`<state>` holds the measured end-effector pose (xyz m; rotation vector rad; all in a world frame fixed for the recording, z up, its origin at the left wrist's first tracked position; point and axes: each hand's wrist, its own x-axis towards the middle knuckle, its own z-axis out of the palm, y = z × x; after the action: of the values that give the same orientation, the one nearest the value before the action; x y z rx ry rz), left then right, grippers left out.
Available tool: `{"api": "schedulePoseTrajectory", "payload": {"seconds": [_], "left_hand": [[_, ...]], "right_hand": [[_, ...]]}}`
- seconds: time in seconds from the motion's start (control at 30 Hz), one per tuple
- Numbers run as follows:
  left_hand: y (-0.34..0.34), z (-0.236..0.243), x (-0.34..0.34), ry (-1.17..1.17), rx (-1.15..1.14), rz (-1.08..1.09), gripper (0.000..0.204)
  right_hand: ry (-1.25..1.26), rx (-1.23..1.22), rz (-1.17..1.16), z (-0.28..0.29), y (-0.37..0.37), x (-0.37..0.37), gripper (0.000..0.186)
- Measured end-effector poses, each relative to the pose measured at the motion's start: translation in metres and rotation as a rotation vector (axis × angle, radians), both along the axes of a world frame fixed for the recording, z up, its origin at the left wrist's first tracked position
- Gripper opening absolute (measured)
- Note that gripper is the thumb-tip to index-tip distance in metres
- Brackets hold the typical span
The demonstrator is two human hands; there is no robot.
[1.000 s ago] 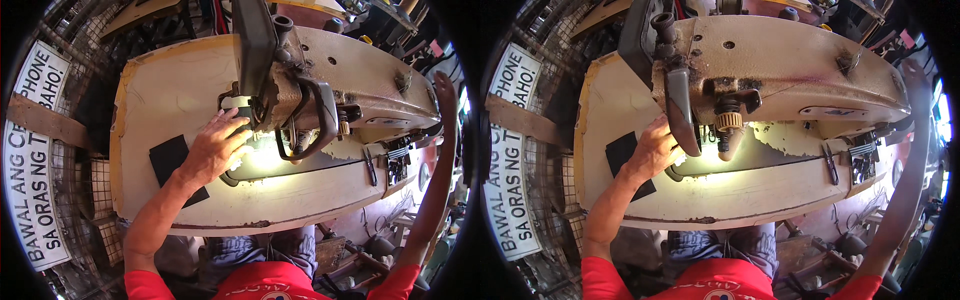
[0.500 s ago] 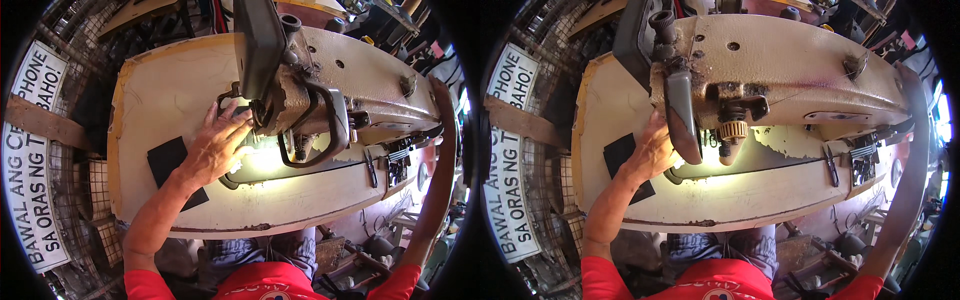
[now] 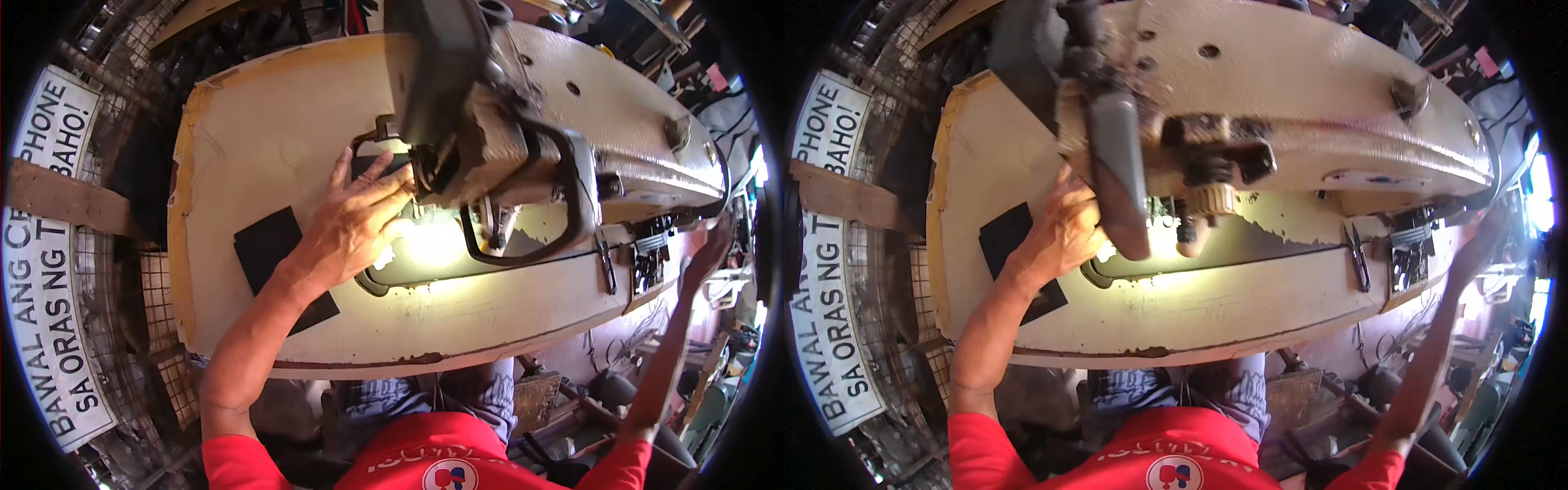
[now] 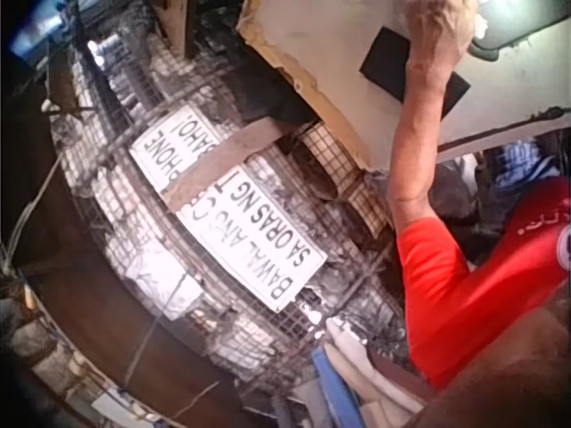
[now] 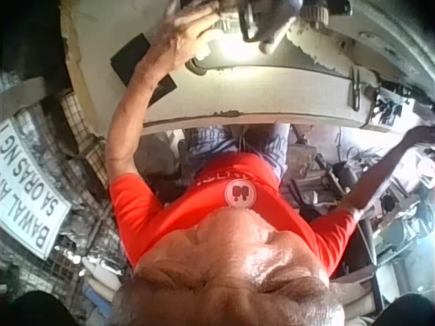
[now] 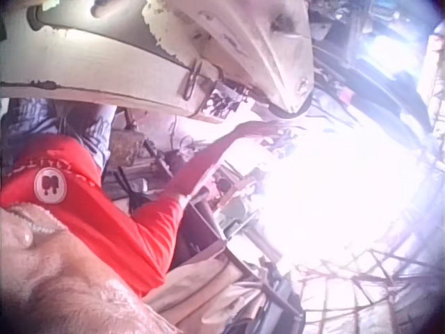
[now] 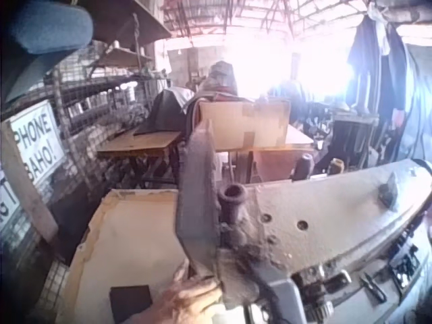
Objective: Sewing leather rectangular patches together using an industrial sewing machine.
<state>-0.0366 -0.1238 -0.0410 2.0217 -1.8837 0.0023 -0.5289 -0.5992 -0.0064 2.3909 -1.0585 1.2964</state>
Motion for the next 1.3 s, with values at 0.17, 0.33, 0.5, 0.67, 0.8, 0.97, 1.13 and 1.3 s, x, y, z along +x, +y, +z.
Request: {"api": "schedulePoseTrajectory", "payload": {"seconds": [0.17, 0.33, 0.5, 0.67, 0.8, 0.97, 1.13, 1.3], "left_hand": [[0.007, -0.001, 0.002, 0.08, 0.026, 0.047, 0.046], [0.004, -0.01, 0.003, -0.004, -0.002, 0.037, 0.045], [0.002, -0.012, 0.002, 0.225, -0.037, 0.014, 0.046], [0.005, -0.011, 0.003, 0.139, -0.077, 0.015, 0.046], [0.004, -0.011, 0.003, 0.108, -0.068, 0.017, 0.046], [0.005, -0.012, 0.003, 0.125, -0.055, 0.01, 0.045], [0.004, -0.015, 0.003, 0.069, -0.021, 0.012, 0.045], [-0.001, -0.013, 0.004, -0.025, 0.046, 0.021, 0.046]], "right_hand": [[0.152, 0.286, 0.112, 0.116, -0.044, 0.056, 0.043], [0.087, -0.015, -0.05, 0.013, -0.033, 0.021, 0.039], [0.217, -0.174, -0.006, 0.04, -0.051, -0.017, 0.045], [0.307, 0.214, 0.195, 0.1, -0.076, 0.043, 0.046], [0.224, 0.205, 0.18, 0.077, -0.043, 0.053, 0.047], [0.017, 0.165, 0.064, 0.051, -0.032, 0.048, 0.055], [0.061, 0.032, -0.009, 0.034, -0.036, 0.04, 0.055], [-0.231, -0.127, -0.09, -0.013, 0.021, 0.086, 0.034]]}}
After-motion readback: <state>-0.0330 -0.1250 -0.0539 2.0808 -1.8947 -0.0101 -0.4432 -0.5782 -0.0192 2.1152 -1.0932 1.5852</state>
